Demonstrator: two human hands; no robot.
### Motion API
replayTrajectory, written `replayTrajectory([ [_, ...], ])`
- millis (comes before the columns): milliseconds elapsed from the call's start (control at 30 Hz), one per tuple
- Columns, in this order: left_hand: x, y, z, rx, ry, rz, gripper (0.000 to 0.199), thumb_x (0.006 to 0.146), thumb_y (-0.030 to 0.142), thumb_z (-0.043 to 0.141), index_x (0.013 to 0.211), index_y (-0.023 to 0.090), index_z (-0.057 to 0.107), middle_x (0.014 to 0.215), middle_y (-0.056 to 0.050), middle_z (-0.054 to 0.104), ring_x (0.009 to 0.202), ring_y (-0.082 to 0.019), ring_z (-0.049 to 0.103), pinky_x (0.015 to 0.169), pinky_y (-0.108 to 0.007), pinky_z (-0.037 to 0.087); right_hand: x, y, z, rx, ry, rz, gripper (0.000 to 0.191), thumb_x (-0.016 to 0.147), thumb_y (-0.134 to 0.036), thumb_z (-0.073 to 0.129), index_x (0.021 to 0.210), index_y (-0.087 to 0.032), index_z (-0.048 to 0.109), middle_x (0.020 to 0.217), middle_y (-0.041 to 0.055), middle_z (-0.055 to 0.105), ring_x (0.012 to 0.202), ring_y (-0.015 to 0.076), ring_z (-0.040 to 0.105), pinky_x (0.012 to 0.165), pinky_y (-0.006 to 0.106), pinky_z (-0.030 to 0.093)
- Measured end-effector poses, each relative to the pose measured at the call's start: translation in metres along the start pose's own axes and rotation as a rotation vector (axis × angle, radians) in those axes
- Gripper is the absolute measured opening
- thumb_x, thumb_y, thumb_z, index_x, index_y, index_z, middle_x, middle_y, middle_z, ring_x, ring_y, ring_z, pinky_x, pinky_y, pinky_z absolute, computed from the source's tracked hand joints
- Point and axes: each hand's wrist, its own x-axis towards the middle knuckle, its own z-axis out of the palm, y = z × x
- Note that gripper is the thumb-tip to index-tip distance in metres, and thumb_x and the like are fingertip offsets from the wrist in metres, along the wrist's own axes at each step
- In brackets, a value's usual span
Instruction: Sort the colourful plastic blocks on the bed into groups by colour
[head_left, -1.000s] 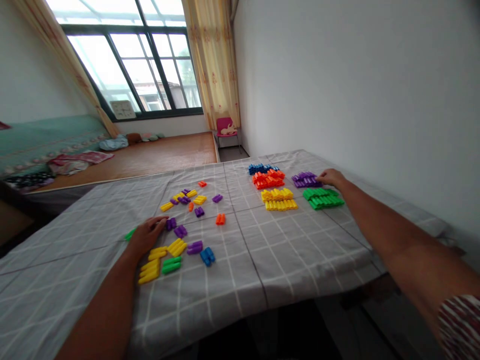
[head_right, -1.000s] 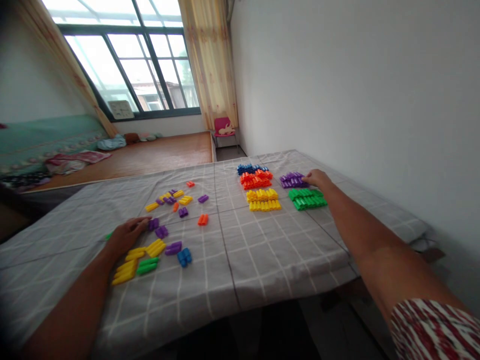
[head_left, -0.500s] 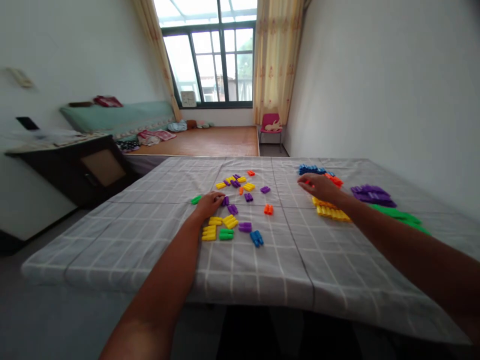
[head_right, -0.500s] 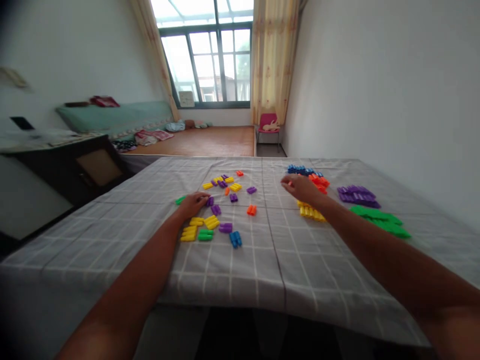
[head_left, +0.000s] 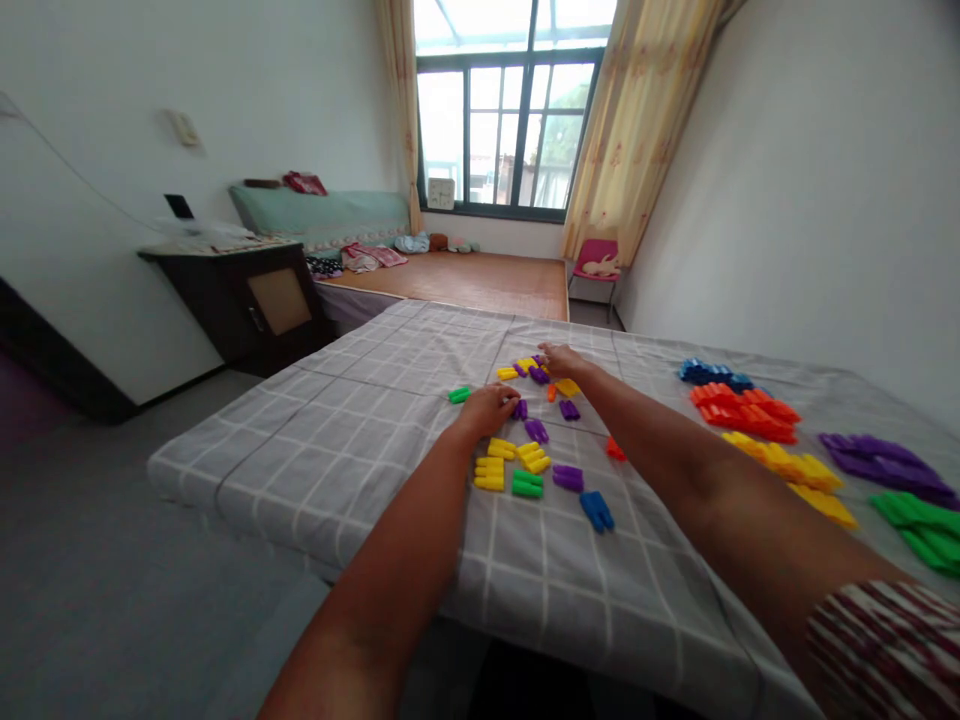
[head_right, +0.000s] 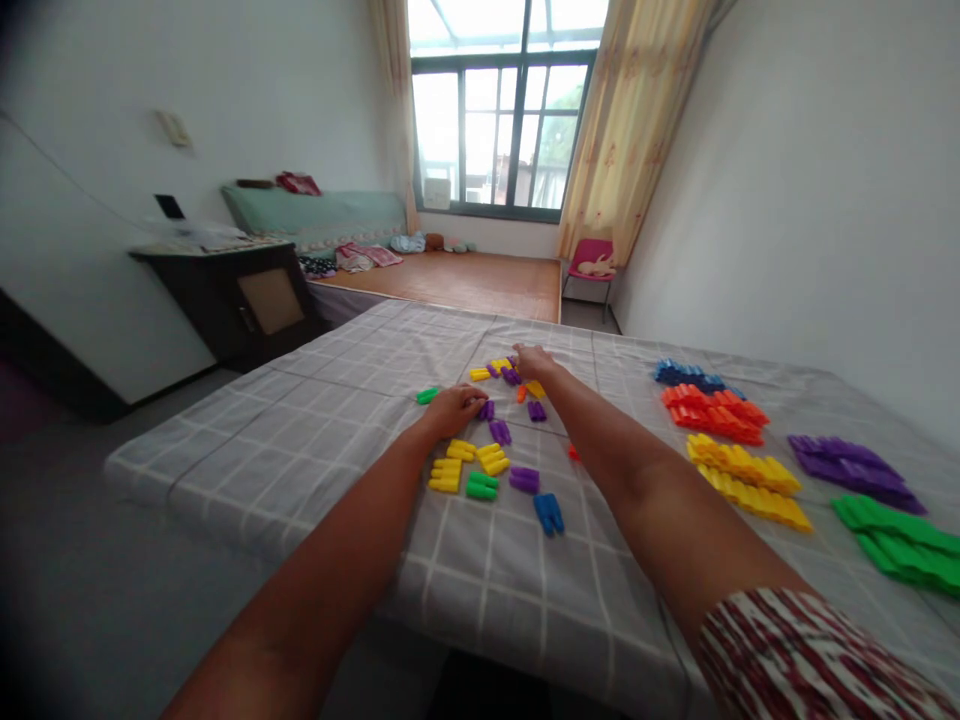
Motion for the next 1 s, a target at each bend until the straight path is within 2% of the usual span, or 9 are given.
replayTrajectory([
  [100,0.002,-0.002,0.003,0.016,0.001,0.033,0.030,0.091,0.034,0.046,0.103,0.022,0.071,0.103,-0.005,0.069,0.096,-0.018,0.063,0.086,-0.027,0.047,0.003,0.003,0.004,0.004,-0.045,0.055,0.042,0.069,-0.012,0.071,0.111,-0.017,0.065,0.099,0.0089,0.071,0.081,0.0199,0.067,0.071,0.027,0.052],
  [233,0.004,-0.003,0.006,0.029,0.010,0.037,0.030,0.091,0.036,0.046,0.102,0.023,0.071,0.099,-0.004,0.070,0.095,-0.018,0.063,0.085,-0.027,0.047,-0.006,0.012,-0.004,0.183,-0.051,0.147,0.042,0.061,-0.004,0.071,0.101,-0.015,0.065,0.097,0.0082,0.071,0.075,0.0163,0.066,0.063,0.023,0.052],
  [367,0.005,-0.002,0.006,0.003,0.044,0.013,0.029,0.091,0.034,0.047,0.103,0.023,0.071,0.101,-0.005,0.069,0.094,-0.017,0.063,0.086,-0.027,0.047,-0.028,0.022,-0.011,0.428,0.004,0.130,0.030,0.064,-0.008,0.072,0.092,-0.015,0.064,0.092,0.0071,0.072,0.075,0.0147,0.066,0.064,0.023,0.053],
  [500,0.005,0.000,0.003,-0.029,0.049,-0.007,0.028,0.090,0.032,0.049,0.102,0.021,0.071,0.102,-0.006,0.068,0.092,-0.017,0.063,0.086,-0.027,0.047,-0.066,0.037,-0.014,0.595,0.021,0.115,0.026,0.073,-0.020,0.071,0.098,-0.016,0.064,0.094,0.0064,0.072,0.076,0.0140,0.067,0.066,0.024,0.055],
  [667,0.004,0.003,-0.001,-0.061,0.024,-0.030,0.028,0.091,0.029,0.048,0.103,0.020,0.071,0.100,-0.006,0.067,0.082,-0.015,0.063,0.083,-0.027,0.048,-0.120,0.075,-0.024,0.518,0.041,0.195,0.027,0.083,-0.030,0.061,0.106,-0.016,0.063,0.097,0.0086,0.072,0.072,0.0146,0.067,0.059,0.025,0.054],
  [767,0.005,0.006,-0.002,-0.067,-0.003,-0.052,0.028,0.090,0.030,0.048,0.104,0.020,0.070,0.097,-0.006,0.067,0.075,-0.014,0.061,0.076,-0.026,0.049,-0.141,0.090,-0.033,0.363,0.044,0.156,0.024,0.084,-0.031,0.060,0.102,-0.018,0.066,0.095,0.0069,0.073,0.077,0.0159,0.067,0.064,0.026,0.053],
  [867,0.006,0.007,-0.002,-0.058,-0.031,-0.076,0.028,0.090,0.031,0.047,0.104,0.021,0.070,0.093,-0.005,0.067,0.074,-0.014,0.061,0.072,-0.025,0.048,-0.143,0.081,-0.041,0.184,0.081,0.130,0.021,0.085,-0.029,0.058,0.102,-0.019,0.068,0.099,0.0058,0.072,0.081,0.0159,0.067,0.072,0.027,0.051],
  [933,0.007,0.007,-0.002,-0.050,-0.039,-0.091,0.029,0.091,0.032,0.047,0.104,0.021,0.070,0.093,-0.005,0.067,0.076,-0.015,0.062,0.071,-0.025,0.048,-0.136,0.061,-0.043,0.118,0.096,0.075,0.022,0.087,-0.027,0.056,0.105,-0.020,0.067,0.104,0.0055,0.072,0.082,0.0157,0.067,0.075,0.028,0.050],
  [1000,0.007,0.007,-0.001,-0.039,-0.036,-0.095,0.030,0.091,0.033,0.046,0.104,0.021,0.070,0.094,-0.005,0.068,0.080,-0.016,0.063,0.072,-0.026,0.048,-0.123,0.034,-0.039,0.093,0.101,-0.041,0.024,0.087,-0.025,0.056,0.108,-0.021,0.066,0.109,0.0054,0.070,0.086,0.0158,0.066,0.080,0.028,0.049],
])
